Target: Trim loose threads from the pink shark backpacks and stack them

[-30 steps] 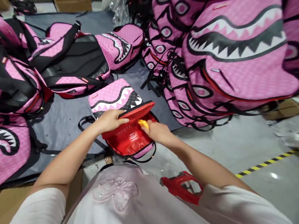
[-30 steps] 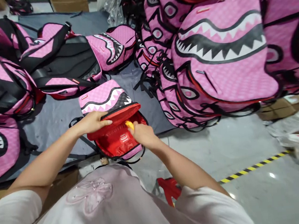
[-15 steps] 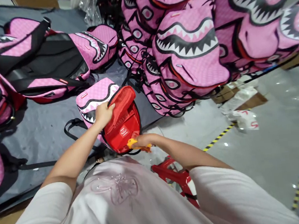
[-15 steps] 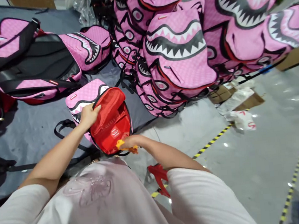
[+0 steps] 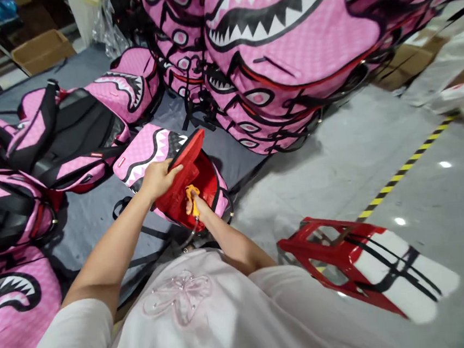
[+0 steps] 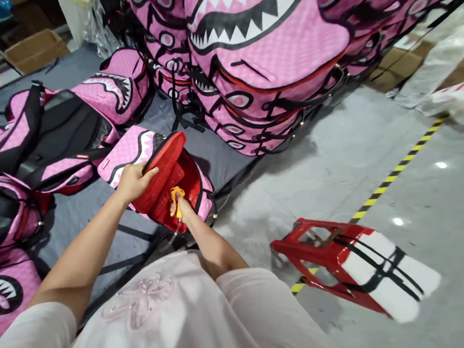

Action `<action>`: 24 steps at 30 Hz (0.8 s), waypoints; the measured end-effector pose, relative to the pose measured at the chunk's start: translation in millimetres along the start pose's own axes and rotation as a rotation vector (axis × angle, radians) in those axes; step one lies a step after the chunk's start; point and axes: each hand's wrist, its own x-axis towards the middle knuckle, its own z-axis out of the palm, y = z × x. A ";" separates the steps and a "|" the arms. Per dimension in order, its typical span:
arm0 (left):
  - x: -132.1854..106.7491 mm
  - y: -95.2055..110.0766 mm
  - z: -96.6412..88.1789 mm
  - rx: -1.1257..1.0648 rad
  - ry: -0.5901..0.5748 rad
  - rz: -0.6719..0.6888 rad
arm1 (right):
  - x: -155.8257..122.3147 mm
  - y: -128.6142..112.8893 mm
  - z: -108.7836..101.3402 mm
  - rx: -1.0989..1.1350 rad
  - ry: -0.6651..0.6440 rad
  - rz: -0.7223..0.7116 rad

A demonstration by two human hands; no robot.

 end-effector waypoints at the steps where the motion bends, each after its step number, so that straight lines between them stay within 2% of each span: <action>1: 1.8 -5.9 -0.1 0.039 0.028 -0.002 | -1.9 4.0 -7.3 0.000 -0.086 0.047; 3: 4.3 -17.1 -0.3 0.109 0.084 0.007 | -5.3 8.3 -22.8 0.028 -0.230 0.078; 6: 5.8 -25.6 -0.2 0.188 0.112 0.081 | -2.4 8.8 -37.6 0.011 -0.220 0.026; 9: 7.2 -25.0 -0.4 0.235 0.121 0.147 | 6.9 7.1 -39.8 -0.077 -0.234 0.076; 13: 8.9 -24.6 -2.8 0.251 0.142 0.159 | 12.8 5.7 -38.3 -0.094 -0.148 0.022; 19: 7.6 -29.9 -2.1 0.233 0.126 0.102 | 1.9 3.8 -30.5 -0.162 -0.143 -0.036; 22: 9.5 -26.6 -1.9 0.220 0.084 0.029 | -6.1 -14.4 -25.7 -0.385 -0.019 -0.079; 24: 10.0 -20.1 -4.3 0.189 0.065 -0.010 | -10.2 -39.6 -25.4 -0.529 0.077 -0.103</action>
